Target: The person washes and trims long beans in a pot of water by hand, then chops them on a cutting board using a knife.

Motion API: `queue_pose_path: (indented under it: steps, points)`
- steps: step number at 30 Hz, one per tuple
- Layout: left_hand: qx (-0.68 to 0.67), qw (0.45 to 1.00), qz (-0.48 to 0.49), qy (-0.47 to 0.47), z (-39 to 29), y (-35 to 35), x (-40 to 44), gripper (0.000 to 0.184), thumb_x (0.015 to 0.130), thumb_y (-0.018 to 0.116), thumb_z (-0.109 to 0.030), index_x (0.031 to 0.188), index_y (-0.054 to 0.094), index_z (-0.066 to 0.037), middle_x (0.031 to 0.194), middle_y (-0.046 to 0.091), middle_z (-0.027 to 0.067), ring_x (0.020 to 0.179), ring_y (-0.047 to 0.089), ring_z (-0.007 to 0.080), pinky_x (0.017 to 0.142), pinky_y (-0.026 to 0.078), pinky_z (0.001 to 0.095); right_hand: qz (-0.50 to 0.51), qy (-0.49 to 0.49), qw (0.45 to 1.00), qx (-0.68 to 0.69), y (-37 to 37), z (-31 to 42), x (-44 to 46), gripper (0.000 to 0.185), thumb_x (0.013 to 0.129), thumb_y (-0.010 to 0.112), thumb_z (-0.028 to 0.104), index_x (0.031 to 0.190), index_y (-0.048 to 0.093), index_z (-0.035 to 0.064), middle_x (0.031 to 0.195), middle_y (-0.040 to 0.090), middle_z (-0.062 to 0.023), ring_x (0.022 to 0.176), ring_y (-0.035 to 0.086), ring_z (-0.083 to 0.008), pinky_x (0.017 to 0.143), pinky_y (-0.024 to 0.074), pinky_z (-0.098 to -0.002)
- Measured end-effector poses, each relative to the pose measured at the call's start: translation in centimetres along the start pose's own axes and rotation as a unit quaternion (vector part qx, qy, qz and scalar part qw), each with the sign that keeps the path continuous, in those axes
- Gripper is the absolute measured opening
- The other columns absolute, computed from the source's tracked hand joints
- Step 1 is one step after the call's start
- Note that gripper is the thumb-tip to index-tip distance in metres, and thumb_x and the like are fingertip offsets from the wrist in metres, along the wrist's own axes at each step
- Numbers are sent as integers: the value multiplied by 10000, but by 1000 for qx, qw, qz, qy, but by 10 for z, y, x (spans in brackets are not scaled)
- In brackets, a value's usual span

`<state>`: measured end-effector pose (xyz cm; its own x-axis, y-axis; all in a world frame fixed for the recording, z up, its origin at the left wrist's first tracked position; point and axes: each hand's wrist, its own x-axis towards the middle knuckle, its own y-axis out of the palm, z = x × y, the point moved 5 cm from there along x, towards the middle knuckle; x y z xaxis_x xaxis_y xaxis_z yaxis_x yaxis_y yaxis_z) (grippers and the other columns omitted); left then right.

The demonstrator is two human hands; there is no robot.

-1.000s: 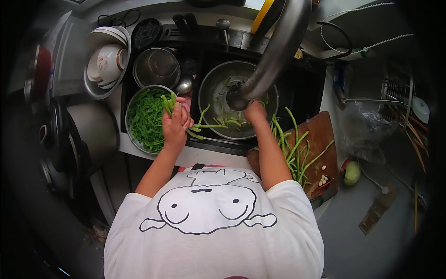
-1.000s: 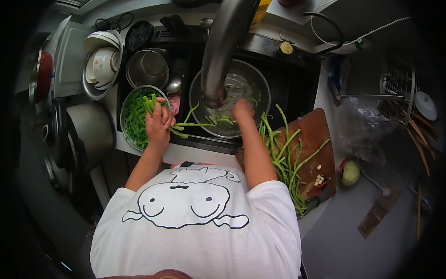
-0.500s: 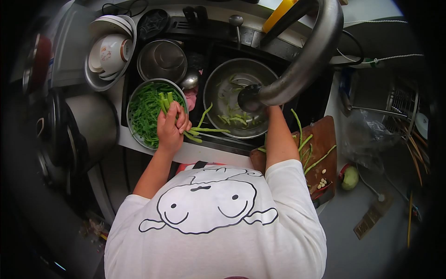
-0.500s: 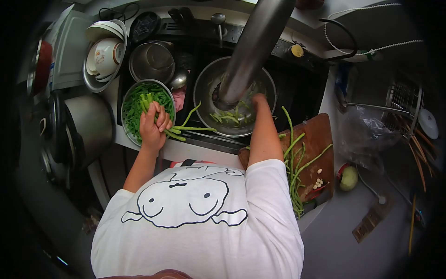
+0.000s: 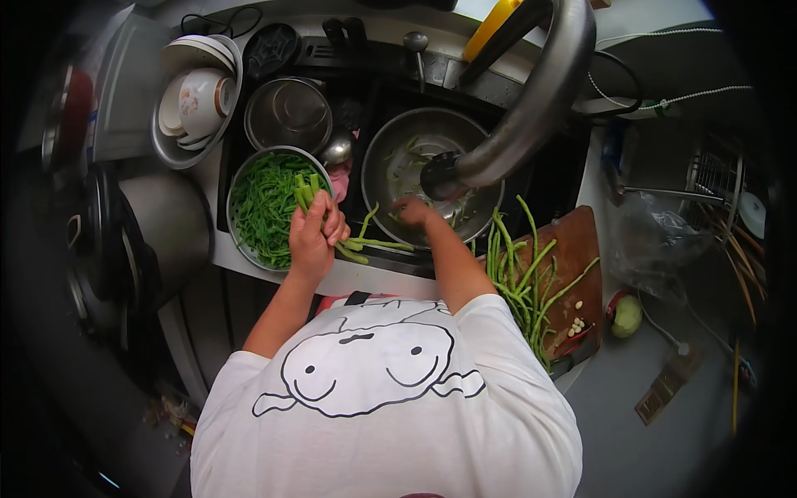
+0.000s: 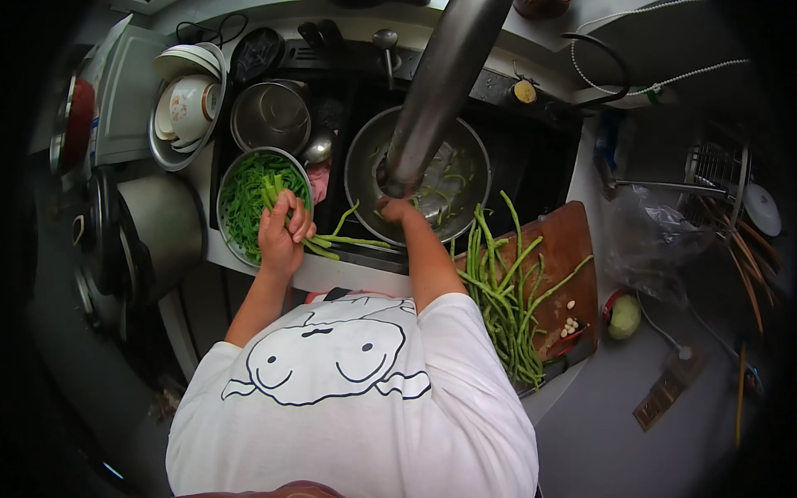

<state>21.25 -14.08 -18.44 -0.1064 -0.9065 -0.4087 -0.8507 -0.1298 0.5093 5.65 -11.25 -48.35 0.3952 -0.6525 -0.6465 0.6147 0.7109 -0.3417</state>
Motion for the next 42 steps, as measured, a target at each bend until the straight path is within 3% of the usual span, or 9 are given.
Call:
queue_pose_path:
  steps: [5,10,12,13,14,17,21,35,42]
  points:
    - [8,1000,11,-4,-1,2,-4,217,900,391,-276,762,394,-108,512,307,-31,415,292,58,459,327,217,-3,9,987,162,17,-21,33,273,723,538,169,953,590,33,819,605,-78,728,582,-199,646,466,-302]
    - [-4,1000,-9,-7,-3,-4,-5,217,900,391,-277,759,390,-113,512,305,-30,419,292,57,475,330,218,-236,198,723,618,-85,-33,-22,244,754,531,304,818,577,72,686,577,-64,594,566,-206,497,448,-319]
    - [-9,1000,-8,-6,-2,-4,-5,217,900,391,-277,759,390,-112,513,305,-30,420,293,57,478,330,218,-181,125,838,499,-101,-65,1,201,742,552,245,826,574,64,682,576,-64,578,562,-185,487,455,-310]
    - [-10,1000,-8,-6,-2,-4,-5,217,900,390,-276,760,390,-111,514,304,-31,421,294,58,480,329,218,-151,-26,949,277,-107,-90,29,182,736,563,216,831,573,60,680,575,-64,571,560,-174,482,458,-305]
    - [-12,1000,-8,-4,-2,-3,-5,217,900,390,-276,760,390,-111,514,304,-31,421,294,58,480,329,218,-210,-328,921,-2,-102,-124,55,167,730,573,186,835,572,56,678,575,-64,563,558,-163,477,461,-300]
    - [-17,1000,-7,-8,-2,-1,-4,214,901,389,-270,762,391,-108,516,305,-32,421,293,59,478,327,218,-124,83,938,312,-136,-69,-7,153,738,558,168,849,554,64,684,573,-57,565,554,-155,491,464,-291]
    - [-7,1000,-9,-18,0,-2,-1,220,896,401,-258,738,386,-107,522,314,-31,422,300,58,479,329,221,-159,171,884,405,-152,-18,-48,139,749,536,144,869,529,74,693,571,-47,568,549,-145,509,467,-277]
    - [-38,976,-63,-206,95,3,26,211,886,428,-277,954,439,-77,952,576,124,853,576,213,693,484,321,-113,-67,803,581,-111,101,-162,196,796,552,70,975,488,23,888,568,-68,783,569,-152,713,490,-289]
    - [-128,977,-17,-171,93,14,24,237,890,424,-257,1012,444,-54,747,499,40,732,524,173,750,468,356,-121,-81,799,583,-93,109,-170,188,794,573,90,944,511,-4,873,585,-92,752,586,-168,730,494,-291]
